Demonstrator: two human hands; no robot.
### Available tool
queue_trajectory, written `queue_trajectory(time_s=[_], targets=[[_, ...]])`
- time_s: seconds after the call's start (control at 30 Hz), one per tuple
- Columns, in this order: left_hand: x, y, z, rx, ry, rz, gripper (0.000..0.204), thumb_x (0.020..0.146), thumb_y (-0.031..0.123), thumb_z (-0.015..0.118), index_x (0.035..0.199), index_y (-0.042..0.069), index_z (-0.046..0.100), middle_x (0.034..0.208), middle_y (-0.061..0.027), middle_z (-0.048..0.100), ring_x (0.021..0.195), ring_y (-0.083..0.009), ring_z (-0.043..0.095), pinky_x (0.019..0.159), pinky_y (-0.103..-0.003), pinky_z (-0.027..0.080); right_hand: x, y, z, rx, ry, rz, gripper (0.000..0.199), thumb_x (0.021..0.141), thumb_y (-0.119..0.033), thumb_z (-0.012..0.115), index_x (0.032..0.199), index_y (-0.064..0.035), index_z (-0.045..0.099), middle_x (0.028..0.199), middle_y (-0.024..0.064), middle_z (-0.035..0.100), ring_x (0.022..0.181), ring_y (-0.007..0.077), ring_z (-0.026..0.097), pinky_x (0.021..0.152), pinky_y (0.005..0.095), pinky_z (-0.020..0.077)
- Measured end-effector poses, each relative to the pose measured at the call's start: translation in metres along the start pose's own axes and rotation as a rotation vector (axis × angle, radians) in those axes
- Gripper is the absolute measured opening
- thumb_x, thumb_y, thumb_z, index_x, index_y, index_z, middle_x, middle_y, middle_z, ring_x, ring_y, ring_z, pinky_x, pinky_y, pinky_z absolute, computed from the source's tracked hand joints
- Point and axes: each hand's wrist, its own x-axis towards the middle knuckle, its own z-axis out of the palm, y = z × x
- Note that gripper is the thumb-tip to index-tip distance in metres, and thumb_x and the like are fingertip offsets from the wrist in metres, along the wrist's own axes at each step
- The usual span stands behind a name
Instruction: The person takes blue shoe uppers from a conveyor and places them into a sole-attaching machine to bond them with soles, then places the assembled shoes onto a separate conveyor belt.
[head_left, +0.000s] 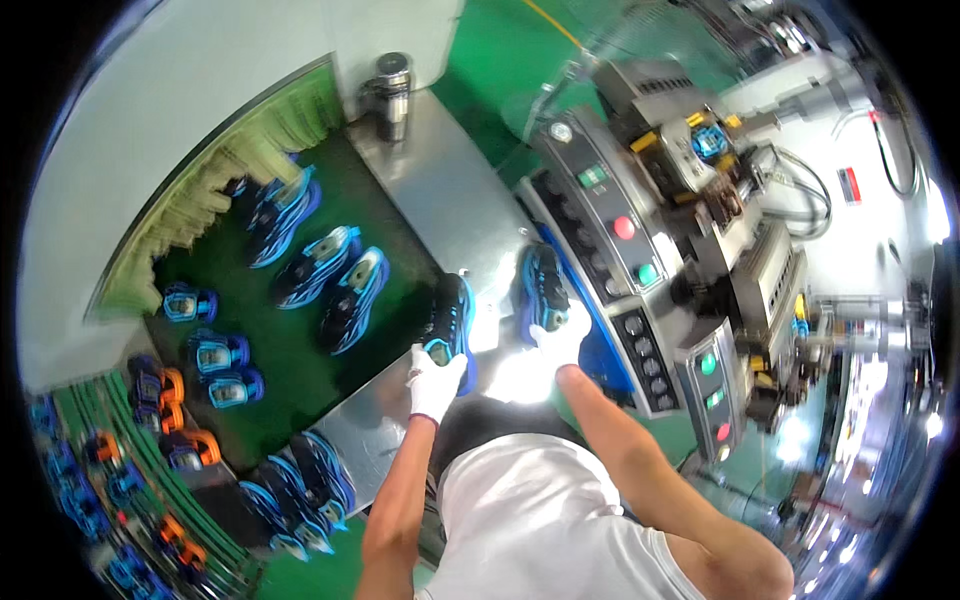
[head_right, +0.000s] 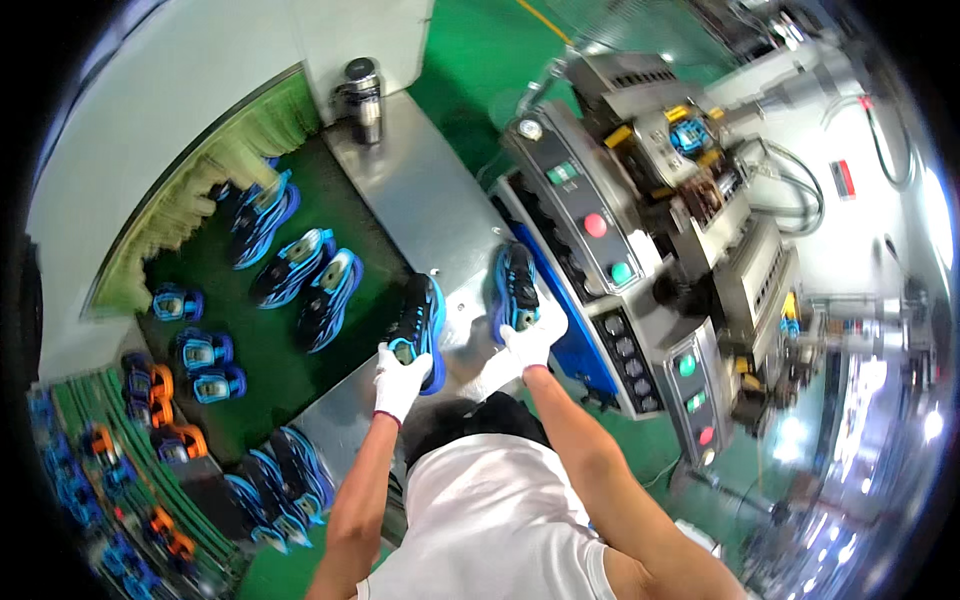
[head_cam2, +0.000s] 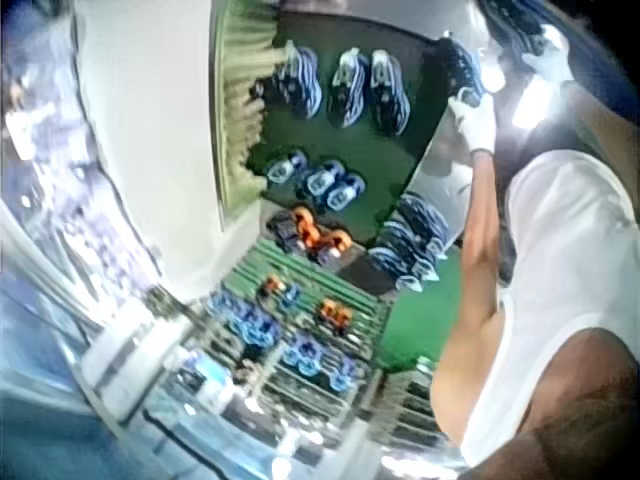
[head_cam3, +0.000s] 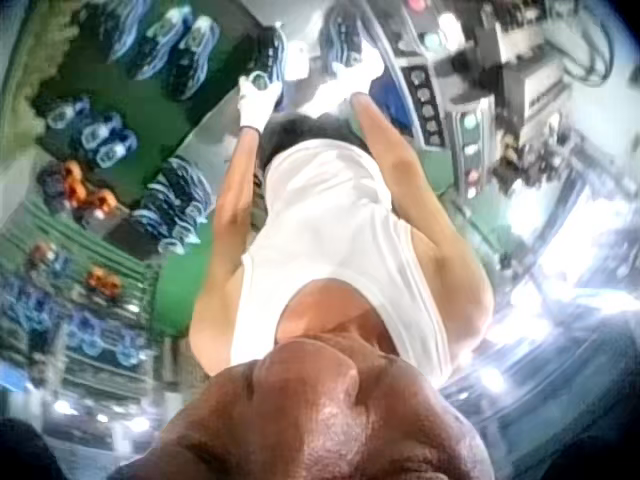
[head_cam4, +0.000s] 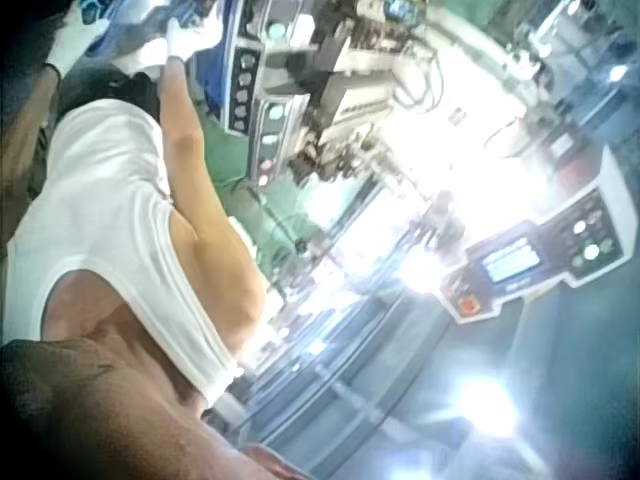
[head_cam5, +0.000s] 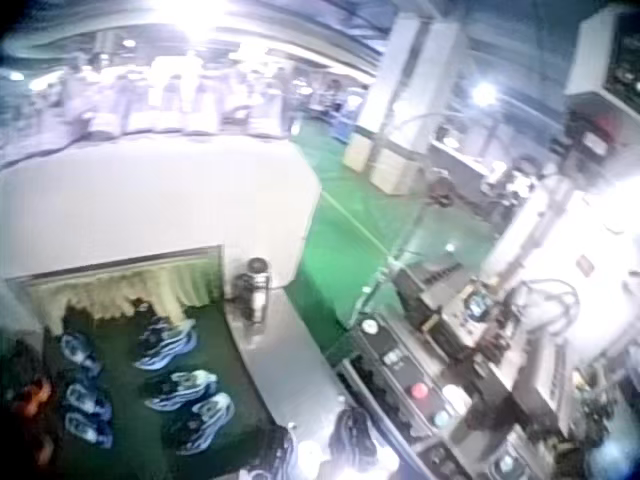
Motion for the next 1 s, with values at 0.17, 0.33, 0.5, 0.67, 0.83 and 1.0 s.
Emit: queue_trajectory(time_s=[0.17,0.33,0.5,0.67,0.83,1.0], targets=[[0.016,0.025,0.01,0.096,-0.076,0.095,0.092,0.074,0.033,0.085,0.145,-0.009,0.045,0.131,-0.0288,0.065,0.121,-0.0409,0.064,0.105,-0.045,0.05,0.005,-0.023,-0.039,0.687,-0.248,0.601,0.062,0.079,0.002,0.083,0.132,-0.0052,0.051,0.108,0.0093,0.067,0.09,0.0232,0.071,0.07,0.036,0.061],[-0.01,0.066,0.055,0.264,-0.177,0.294,0.074,0.077,0.027,0.086,0.135,-0.004,0.052,0.123,-0.0256,0.066,0.116,-0.0381,0.066,0.099,-0.045,0.052,-0.055,-0.039,-0.101,0.887,-0.183,0.928,0.043,0.083,-0.009,0.084,0.123,-0.0059,0.068,0.112,0.0056,0.072,0.101,0.0203,0.067,0.088,0.0412,0.0543],[-0.089,0.073,0.113,0.477,-0.533,0.468,0.066,0.081,0.038,0.086,0.125,-0.003,0.059,0.116,-0.0193,0.068,0.104,-0.0317,0.066,0.094,-0.045,0.053,-0.182,0.005,-0.188,1.469,0.199,0.785,0.034,0.089,-0.007,0.08,0.121,-0.0096,0.07,0.113,0.0039,0.074,0.096,0.0177,0.073,0.081,0.0356,0.0609],[-0.215,0.093,0.186,0.676,-0.984,0.701,0.067,0.081,0.032,0.087,0.13,-0.003,0.058,0.11,-0.0147,0.069,0.096,-0.0269,0.066,0.091,-0.042,0.053,-0.302,0.014,-0.275,1.534,0.878,0.809,0.051,0.086,-0.01,0.084,0.132,-0.0105,0.064,0.113,0.0006,0.071,0.097,0.0124,0.069,0.077,0.0318,0.058],[-0.346,0.069,0.276,0.666,-1.518,1.024,0.068,0.08,0.029,0.088,0.131,-0.005,0.058,0.107,-0.0159,0.071,0.094,-0.0252,0.066,0.09,-0.04,0.054,-0.444,0.045,-0.319,1.128,1.526,0.832,0.069,0.079,-0.02,0.09,0.137,0.0013,0.058,0.116,0.006,0.069,0.099,0.014,0.064,0.082,0.032,0.0531],[-0.516,0.023,0.385,0.835,-1.82,1.125,0.089,0.079,0.033,0.087,0.147,-0.005,0.044,0.12,-0.0187,0.07,0.109,-0.0287,0.068,0.098,-0.04,0.053,-0.58,0.085,-0.361,0.227,1.794,1.323,0.083,0.08,-0.028,0.087,0.143,0.0104,0.049,0.135,0.0229,0.064,0.123,0.0297,0.062,0.105,0.0405,0.0487]])
